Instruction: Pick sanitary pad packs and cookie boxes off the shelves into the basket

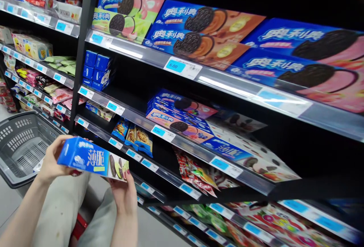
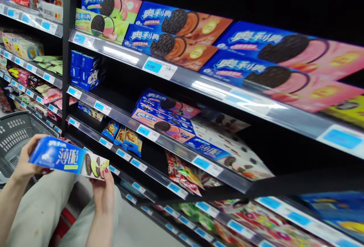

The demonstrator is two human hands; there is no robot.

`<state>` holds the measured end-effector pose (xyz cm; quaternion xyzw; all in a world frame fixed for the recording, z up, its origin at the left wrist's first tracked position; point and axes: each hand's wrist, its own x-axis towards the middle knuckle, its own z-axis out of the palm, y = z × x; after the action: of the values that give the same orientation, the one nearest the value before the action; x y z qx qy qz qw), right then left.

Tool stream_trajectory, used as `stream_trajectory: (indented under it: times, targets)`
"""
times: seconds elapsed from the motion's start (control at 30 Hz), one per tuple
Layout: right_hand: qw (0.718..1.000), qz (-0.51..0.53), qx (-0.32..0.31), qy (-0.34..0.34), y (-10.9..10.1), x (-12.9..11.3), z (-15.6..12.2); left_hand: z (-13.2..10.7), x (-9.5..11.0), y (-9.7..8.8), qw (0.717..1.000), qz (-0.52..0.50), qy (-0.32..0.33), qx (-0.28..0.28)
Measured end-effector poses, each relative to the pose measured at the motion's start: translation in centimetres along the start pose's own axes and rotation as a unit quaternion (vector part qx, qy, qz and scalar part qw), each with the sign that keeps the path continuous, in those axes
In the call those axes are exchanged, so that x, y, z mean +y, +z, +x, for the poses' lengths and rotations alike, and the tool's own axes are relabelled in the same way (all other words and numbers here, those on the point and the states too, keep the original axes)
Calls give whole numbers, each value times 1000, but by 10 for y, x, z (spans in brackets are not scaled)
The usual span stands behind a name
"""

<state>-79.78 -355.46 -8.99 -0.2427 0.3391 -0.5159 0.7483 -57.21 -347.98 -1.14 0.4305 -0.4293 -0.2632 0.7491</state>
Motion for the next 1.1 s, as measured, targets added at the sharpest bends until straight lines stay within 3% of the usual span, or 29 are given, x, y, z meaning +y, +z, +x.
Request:
stream_trajectory:
  times: [0.13, 0.27, 0.4, 0.67, 0.8, 1.1]
  targets:
    - [997, -45, 15, -54, 4, -13, -21, 6, -21, -15, 991, -69, -74, 85]
    - [989, -83, 50, -109, 12, -23, -37, 3, -34, -13, 978, -127, -142, 87]
    - [987, -106, 40, -110, 13, -33, -44, 1, -38, -10, 976, -142, -149, 69]
    - [977, -127, 119, -124, -8, -42, -33, 3, -29, -13, 995, 64, -65, -35]
    - [972, -146, 146, -111, -7, -51, -34, 2, -24, -10, 987, 109, -72, -94]
    - [963, -203, 169, -56, -4, -64, -42, 4, -17, -3, 969, 203, -81, -111]
